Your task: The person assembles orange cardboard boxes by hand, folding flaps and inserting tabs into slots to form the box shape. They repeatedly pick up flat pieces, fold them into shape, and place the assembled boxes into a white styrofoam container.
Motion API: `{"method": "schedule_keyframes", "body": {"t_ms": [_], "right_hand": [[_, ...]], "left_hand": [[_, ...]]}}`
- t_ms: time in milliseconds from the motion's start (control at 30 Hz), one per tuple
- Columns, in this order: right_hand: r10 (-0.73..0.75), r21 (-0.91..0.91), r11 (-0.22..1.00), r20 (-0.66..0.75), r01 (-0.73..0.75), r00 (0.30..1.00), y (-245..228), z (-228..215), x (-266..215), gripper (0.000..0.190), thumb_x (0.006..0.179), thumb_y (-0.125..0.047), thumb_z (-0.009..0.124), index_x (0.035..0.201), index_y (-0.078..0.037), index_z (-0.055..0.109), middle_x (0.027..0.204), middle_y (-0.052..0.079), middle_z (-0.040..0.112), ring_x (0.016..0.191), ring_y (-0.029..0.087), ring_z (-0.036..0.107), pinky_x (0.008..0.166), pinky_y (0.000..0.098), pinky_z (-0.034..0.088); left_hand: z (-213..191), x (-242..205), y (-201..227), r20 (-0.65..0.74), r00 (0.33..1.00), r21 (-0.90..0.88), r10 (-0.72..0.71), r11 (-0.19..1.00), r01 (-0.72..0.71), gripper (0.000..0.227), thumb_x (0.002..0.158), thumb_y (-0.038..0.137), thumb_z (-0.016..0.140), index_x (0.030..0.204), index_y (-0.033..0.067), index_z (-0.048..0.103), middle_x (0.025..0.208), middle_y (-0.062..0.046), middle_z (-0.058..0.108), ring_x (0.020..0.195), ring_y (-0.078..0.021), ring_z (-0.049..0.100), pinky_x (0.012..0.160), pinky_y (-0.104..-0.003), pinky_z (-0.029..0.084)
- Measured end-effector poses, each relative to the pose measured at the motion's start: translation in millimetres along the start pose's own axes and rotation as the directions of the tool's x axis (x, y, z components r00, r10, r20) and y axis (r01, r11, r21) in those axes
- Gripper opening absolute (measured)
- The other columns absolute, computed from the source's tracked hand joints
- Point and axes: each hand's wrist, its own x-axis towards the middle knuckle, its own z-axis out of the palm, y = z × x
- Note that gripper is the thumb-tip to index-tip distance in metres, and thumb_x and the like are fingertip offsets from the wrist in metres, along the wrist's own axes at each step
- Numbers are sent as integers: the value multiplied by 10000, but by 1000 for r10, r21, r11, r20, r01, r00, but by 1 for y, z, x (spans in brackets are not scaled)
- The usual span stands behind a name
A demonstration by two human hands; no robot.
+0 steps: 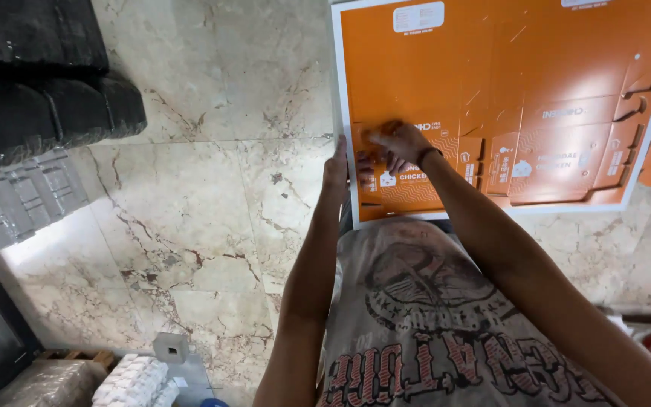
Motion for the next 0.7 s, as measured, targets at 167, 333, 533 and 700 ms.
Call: {"method": "schedule_keyframes", "body": {"t_ms": [167,333,533,700], "right_hand": [[36,-199,976,-265,-92,963,-24,13,-4,788,866,-722,717,1047,45,707,792,268,731,733,376,758,661,474,659],[38,-305,939,-374,-161,927,-22,29,0,782,846,-749,706,914,28,765,870,261,749,923,426,735,813,510,613],[-22,-488,854,-380,-180,925,-38,34,-5,852,863,-817,585,882,9,793,896,250,762,1011,430,719,938,509,567],[-14,-459,871,-378,-174,926,-39,33,-12,863,846,-858,572,789,-26,797,788,182,767,941,396,743,927,494,579]], "left_hand": [[23,13,-6,-79,993,34,92,995,-89,705,1013,601,464,1013,-89,610,712,-185,653,501,-240,613,343,-377,461],[-2,24,12,129,992,-115,-17,993,32,691,1014,660,409,989,-17,547,589,-91,510,364,-203,475,255,-363,416],[-12,-8,36,243,968,-106,-61,990,89,711,996,683,472,1016,-17,593,634,-58,523,449,-206,567,362,-354,487],[2,7,47,100,994,-10,31,999,-30,612,997,562,574,1094,-37,493,764,-61,547,644,-158,563,541,-341,420]]}}
